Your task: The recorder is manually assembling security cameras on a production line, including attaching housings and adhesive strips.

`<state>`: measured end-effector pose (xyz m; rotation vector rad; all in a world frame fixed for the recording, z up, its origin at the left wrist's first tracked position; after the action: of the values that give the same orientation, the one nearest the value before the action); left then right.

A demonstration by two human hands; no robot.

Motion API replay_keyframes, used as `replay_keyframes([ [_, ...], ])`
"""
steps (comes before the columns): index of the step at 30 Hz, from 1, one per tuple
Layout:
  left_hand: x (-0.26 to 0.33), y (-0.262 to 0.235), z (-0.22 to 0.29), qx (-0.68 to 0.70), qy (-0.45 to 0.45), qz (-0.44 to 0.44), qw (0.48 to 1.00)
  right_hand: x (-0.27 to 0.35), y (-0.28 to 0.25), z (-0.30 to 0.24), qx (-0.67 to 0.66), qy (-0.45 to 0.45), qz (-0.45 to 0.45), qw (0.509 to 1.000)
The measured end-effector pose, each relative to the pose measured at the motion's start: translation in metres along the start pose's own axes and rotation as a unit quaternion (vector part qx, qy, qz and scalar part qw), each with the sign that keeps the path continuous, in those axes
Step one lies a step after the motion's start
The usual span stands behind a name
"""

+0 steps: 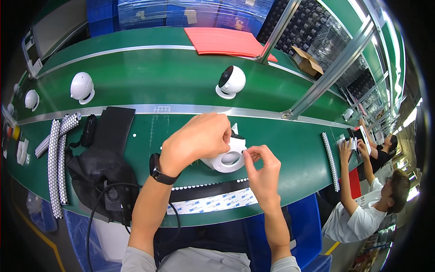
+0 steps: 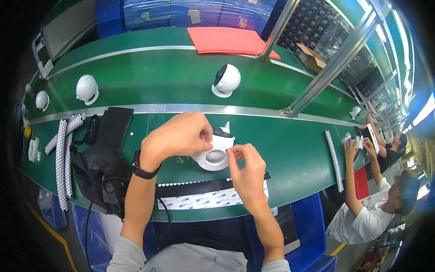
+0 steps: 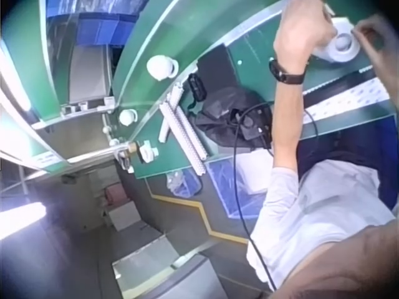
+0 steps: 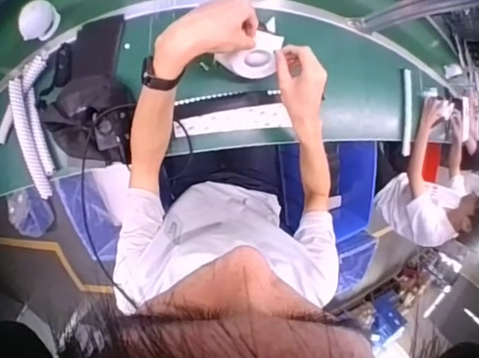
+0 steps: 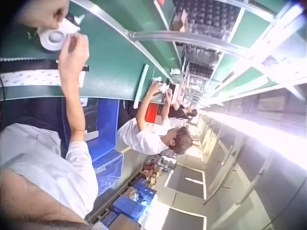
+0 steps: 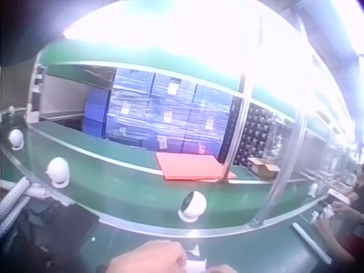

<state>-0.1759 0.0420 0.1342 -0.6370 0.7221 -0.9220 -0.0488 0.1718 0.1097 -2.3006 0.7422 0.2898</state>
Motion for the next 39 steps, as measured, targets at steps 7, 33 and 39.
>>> replay_keyframes([
  [7,0.001,-0.001,-0.007,0.026,-0.020,-0.019,0.999,-0.012,-0.006,0.011,0.039,0.079,-0.013,0.996],
  [33,0.005,-0.004,-0.005,0.017,-0.016,-0.014,1.000,0.054,0.027,0.031,0.104,-0.052,-0.233,0.965],
  [39,0.002,-0.001,-0.006,0.017,-0.027,-0.017,0.999,0.054,0.039,0.034,0.180,-0.137,-0.257,0.940],
])
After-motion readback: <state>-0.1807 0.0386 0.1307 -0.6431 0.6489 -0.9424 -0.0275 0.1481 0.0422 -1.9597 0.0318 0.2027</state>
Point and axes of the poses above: each hand's wrist, its own x-axis away from the middle knuckle, its own y-axis out of the palm, z = x × y, the point moved 8 cm from there along -x, towards the middle knuckle, and after that the axes turned 14 degrees about y, right-handed, at the moved point
